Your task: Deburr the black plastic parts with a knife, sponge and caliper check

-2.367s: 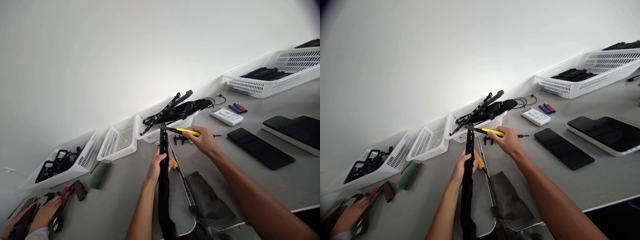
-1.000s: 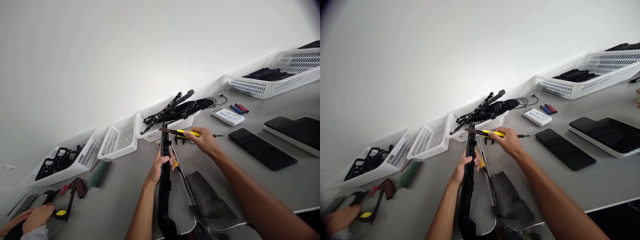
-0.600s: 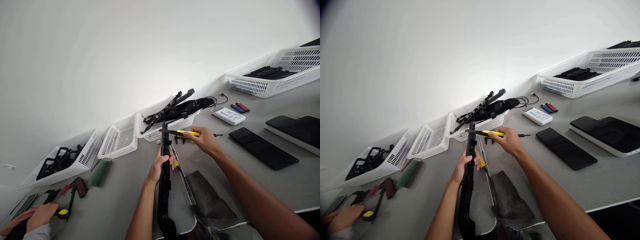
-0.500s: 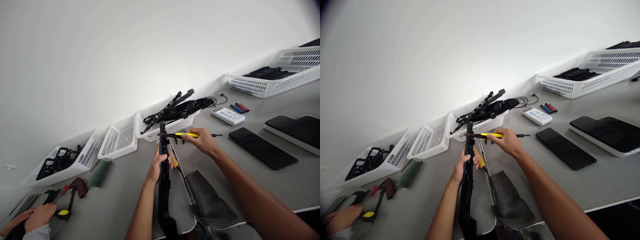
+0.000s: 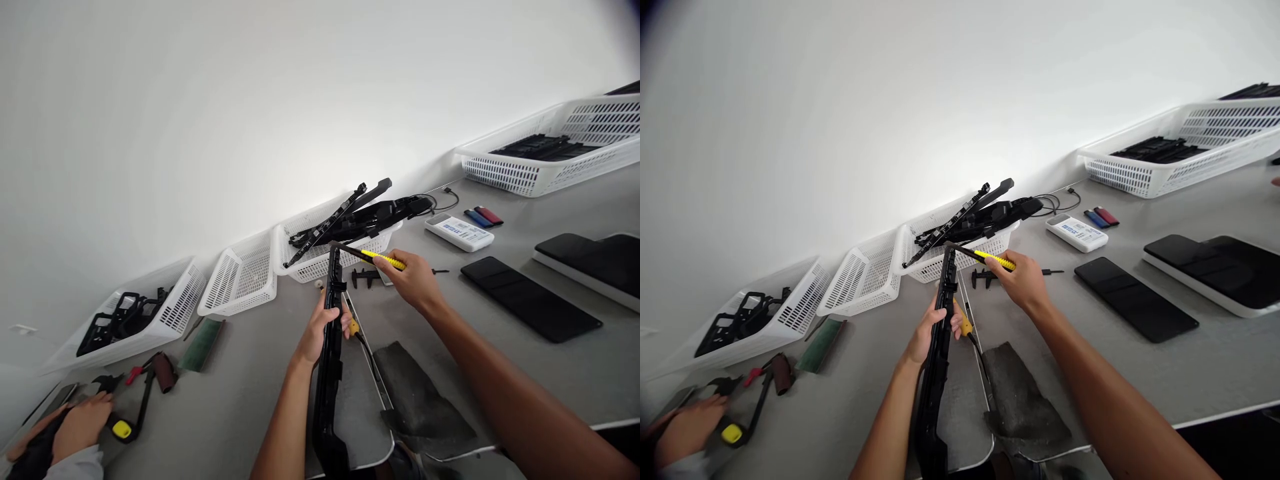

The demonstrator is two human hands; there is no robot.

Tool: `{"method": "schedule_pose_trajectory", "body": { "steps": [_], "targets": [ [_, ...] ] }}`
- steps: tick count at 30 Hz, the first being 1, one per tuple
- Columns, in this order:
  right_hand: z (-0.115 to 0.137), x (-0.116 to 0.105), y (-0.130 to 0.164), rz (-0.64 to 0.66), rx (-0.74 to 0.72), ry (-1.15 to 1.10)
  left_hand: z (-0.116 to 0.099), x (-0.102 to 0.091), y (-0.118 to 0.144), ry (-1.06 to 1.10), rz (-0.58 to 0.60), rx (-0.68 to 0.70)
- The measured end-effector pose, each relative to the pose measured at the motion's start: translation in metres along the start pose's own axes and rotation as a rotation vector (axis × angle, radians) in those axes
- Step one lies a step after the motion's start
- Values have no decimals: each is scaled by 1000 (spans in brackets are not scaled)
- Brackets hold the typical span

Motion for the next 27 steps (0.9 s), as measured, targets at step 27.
{"method": "schedule_pose_trajectory", "body": {
  "steps": [27],
  "targets": [
    [11,23,10,383,-121,-28,-14,-15,1,61,-248,78]
  ]
}}
Point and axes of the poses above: each hand's wrist, its own y-axis away from the middle knuckle, its own x-axis out of the palm, z = x × y, the point moved 6 cm from there along -y, towards the middle knuckle, and after that the axes turned 1 degree about -z, right-handed, at the moved point
